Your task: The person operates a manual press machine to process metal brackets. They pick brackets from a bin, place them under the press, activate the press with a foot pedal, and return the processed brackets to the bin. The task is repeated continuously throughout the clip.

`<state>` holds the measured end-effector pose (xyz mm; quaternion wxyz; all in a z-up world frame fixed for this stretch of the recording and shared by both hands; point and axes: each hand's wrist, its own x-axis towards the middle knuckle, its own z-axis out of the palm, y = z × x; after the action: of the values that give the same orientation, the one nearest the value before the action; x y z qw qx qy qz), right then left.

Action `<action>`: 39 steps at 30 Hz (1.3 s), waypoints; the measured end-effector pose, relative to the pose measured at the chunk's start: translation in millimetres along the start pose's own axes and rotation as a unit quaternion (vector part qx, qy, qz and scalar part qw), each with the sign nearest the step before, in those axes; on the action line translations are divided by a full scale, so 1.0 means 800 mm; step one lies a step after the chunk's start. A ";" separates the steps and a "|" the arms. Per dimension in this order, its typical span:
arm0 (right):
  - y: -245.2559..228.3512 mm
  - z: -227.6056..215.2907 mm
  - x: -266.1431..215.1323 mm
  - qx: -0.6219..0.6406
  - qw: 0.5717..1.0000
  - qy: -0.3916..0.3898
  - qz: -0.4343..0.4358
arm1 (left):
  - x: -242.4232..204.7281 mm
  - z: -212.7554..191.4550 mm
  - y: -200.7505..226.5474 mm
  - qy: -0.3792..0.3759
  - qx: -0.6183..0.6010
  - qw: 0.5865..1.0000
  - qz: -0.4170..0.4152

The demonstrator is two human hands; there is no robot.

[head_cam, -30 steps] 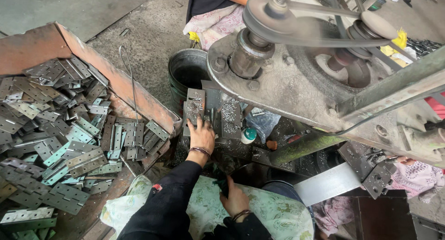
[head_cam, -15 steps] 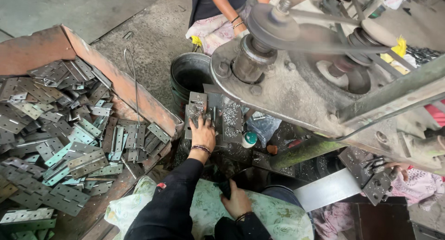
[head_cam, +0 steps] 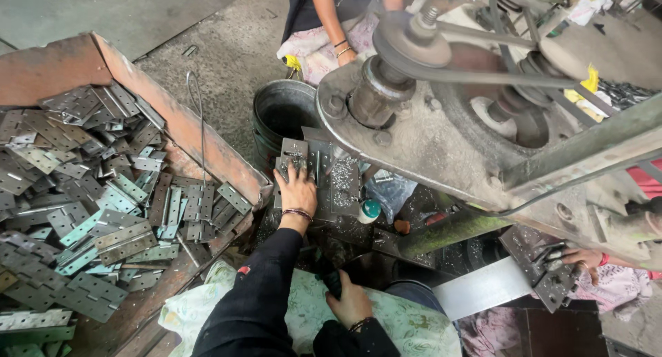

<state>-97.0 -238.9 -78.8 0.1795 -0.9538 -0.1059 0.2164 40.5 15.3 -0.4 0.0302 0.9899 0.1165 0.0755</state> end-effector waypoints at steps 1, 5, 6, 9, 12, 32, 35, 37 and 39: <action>-0.003 0.004 -0.002 0.013 1.000 0.009 0.000 | 0.002 -0.003 -0.001 -0.007 -0.001 1.000 0.001; -0.007 0.032 -0.006 0.034 0.999 0.006 0.028 | -0.001 -0.012 -0.006 -0.043 0.001 0.999 0.019; -0.006 0.035 -0.004 0.031 0.999 -0.004 0.040 | -0.004 -0.014 -0.005 -0.053 0.003 0.998 0.026; -0.005 0.031 -0.013 0.052 0.997 -0.037 0.038 | -0.027 -0.013 0.002 -0.088 0.039 0.993 0.064; -0.019 -0.004 -0.006 0.007 1.000 0.010 -0.004 | -0.029 -0.014 0.005 -0.065 0.047 0.994 0.069; 0.020 0.048 0.014 0.000 0.998 0.054 -0.015 | -0.055 -0.061 -0.025 -0.042 -0.114 0.993 0.008; 0.020 0.013 0.018 -0.076 0.996 0.041 0.018 | -0.082 -0.075 -0.072 -0.039 -0.221 0.974 -0.022; 0.016 -0.009 0.017 -0.083 0.992 0.090 -0.041 | -0.106 -0.066 -0.115 -0.027 -0.255 0.965 -0.063; 0.007 -0.030 0.014 -0.092 0.991 0.076 -0.059 | -0.136 -0.044 -0.164 -0.015 -0.245 0.962 -0.120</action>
<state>-75.3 -247.6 -65.0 0.1111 -0.9720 -0.1677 0.1214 -99.7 118.6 8.8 0.2827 0.9318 0.2119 0.0830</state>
